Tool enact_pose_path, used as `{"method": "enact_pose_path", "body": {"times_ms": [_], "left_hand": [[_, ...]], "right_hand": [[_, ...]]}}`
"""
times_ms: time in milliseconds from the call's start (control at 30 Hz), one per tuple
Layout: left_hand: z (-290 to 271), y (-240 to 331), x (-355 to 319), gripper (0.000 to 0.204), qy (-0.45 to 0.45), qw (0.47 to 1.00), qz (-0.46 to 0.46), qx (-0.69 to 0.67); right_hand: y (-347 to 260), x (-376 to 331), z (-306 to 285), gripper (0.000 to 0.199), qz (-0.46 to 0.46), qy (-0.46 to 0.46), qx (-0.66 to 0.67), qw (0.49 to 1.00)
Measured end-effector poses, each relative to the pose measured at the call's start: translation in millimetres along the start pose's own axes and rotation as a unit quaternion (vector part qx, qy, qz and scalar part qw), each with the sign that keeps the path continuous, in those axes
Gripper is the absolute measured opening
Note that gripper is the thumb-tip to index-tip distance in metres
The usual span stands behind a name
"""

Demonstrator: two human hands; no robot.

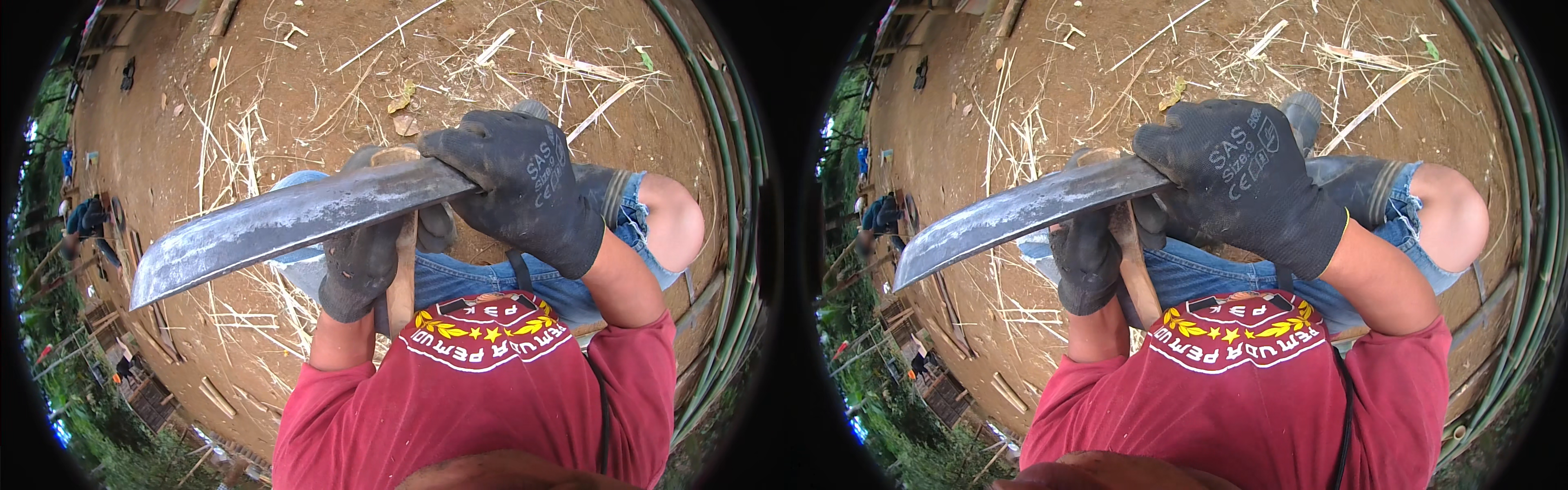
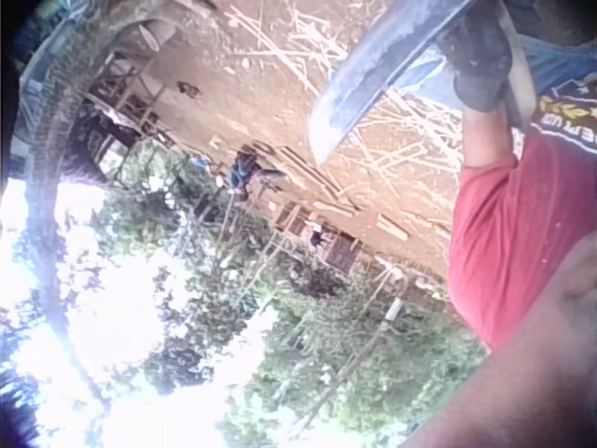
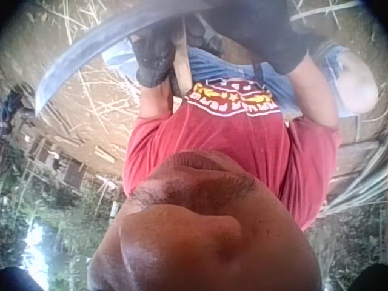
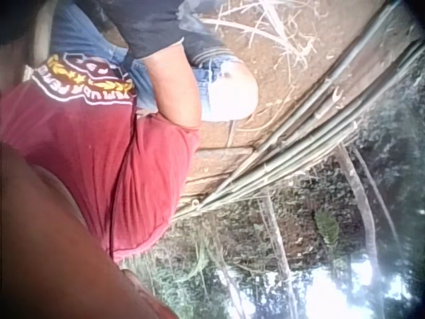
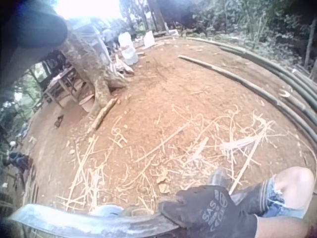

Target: The person sits on the ground and uses a large knife to shave thin strips from a piece of wood. They hold the wood in their left hand and the knife in their right, repeatedly scraping the blade along the wood to create shavings.

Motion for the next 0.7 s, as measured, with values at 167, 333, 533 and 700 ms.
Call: {"method": "enact_pose_path", "body": {"times_ms": [167,333,533,700], "left_hand": [[-11.2,-24.4,-11.2,0.026,-0.028,0.999,-0.006,0.033],[-5.0,-8.2,-7.8,0.032,0.007,0.998,0.006,-0.058],[4.4,4.3,-3.7,0.030,-0.016,0.975,-0.032,-0.218],[3.1,48.6,-14.8,0.028,-0.058,0.981,-0.018,-0.183]], "right_hand": [[-0.9,1.3,-1.2,0.031,-0.009,0.008,0.001,1.000],[4.1,-0.7,2.7,0.031,-0.006,0.015,0.006,1.000],[10.4,1.2,5.3,0.021,-0.018,-0.004,0.097,0.995],[101.6,-2.7,45.7,0.010,0.083,0.020,-0.053,0.995]]}}
Point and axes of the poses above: each hand's wrist, its own x-axis towards the middle knuckle, its own z-axis out of the palm, y = z × x, the point moved 6 cm from there along x, towards the middle knuckle, and after that the axes turned 4 degrees about x, right-handed, at the moved point
